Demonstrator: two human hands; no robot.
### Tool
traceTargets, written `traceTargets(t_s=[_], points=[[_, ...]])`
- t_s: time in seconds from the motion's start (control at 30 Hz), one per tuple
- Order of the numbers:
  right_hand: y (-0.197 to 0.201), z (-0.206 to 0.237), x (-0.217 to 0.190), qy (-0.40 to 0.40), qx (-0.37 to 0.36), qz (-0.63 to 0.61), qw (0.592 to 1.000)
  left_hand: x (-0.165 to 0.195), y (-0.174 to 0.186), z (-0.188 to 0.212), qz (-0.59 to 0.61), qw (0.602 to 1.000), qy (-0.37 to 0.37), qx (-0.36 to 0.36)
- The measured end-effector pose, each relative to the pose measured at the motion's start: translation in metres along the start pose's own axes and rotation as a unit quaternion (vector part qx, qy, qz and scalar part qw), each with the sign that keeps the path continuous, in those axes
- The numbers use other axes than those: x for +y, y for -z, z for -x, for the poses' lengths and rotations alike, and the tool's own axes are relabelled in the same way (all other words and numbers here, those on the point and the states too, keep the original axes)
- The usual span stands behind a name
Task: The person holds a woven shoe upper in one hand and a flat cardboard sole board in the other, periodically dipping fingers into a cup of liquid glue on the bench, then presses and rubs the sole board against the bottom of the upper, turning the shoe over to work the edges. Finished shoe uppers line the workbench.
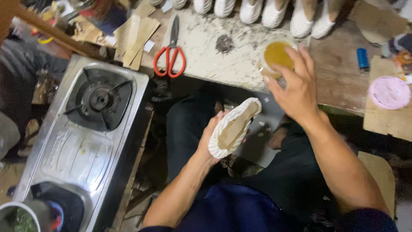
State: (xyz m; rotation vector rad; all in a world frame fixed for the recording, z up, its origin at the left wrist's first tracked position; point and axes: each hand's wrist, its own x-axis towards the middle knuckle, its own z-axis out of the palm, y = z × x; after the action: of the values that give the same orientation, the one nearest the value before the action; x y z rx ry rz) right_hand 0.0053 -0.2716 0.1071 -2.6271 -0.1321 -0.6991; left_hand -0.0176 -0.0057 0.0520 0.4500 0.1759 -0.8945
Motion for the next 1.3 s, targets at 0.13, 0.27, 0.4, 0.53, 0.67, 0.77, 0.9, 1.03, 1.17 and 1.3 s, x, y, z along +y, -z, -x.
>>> traceTargets(t_s=[0.13, 0.27, 0.4, 0.53, 0.67, 0.77, 0.9, 1.03, 1.17, 1.3], points=[[-0.004, -0.030, 0.029, -0.030, -0.030, 0.031, 0.999, 0.005, -0.006, 0.001, -0.017, 0.999, 0.022, 0.023], [-0.005, -0.024, 0.039, 0.017, -0.008, 0.020, 1.000, 0.006, -0.005, 0.003, -0.021, 0.999, 0.021, 0.031], [-0.003, -0.009, 0.038, -0.064, -0.014, -0.045, 0.997, 0.005, -0.001, -0.005, 0.006, 0.999, 0.037, 0.032], [0.014, 0.005, 0.005, -0.085, -0.033, -0.204, 0.975, -0.002, 0.002, -0.011, 0.029, 0.999, 0.041, -0.002], [0.028, 0.050, -0.067, 0.056, -0.087, -0.272, 0.957, -0.010, 0.006, -0.018, 0.057, 0.997, 0.025, 0.037], [0.022, 0.074, -0.103, 0.149, -0.070, -0.296, 0.941, -0.018, 0.009, -0.020, 0.054, 0.998, 0.013, 0.031], [0.009, 0.083, -0.113, 0.167, -0.096, -0.247, 0.950, -0.024, 0.011, -0.021, 0.039, 0.996, 0.043, 0.070], [0.009, 0.083, -0.104, 0.209, -0.076, -0.209, 0.952, -0.025, 0.011, -0.017, 0.053, 0.997, 0.040, 0.047], [0.010, 0.082, -0.097, 0.249, -0.038, -0.193, 0.948, -0.026, 0.012, -0.015, 0.052, 0.997, 0.052, 0.015], [0.009, 0.082, -0.097, 0.252, -0.049, -0.178, 0.950, -0.028, 0.011, -0.019, 0.070, 0.995, 0.044, 0.058]])
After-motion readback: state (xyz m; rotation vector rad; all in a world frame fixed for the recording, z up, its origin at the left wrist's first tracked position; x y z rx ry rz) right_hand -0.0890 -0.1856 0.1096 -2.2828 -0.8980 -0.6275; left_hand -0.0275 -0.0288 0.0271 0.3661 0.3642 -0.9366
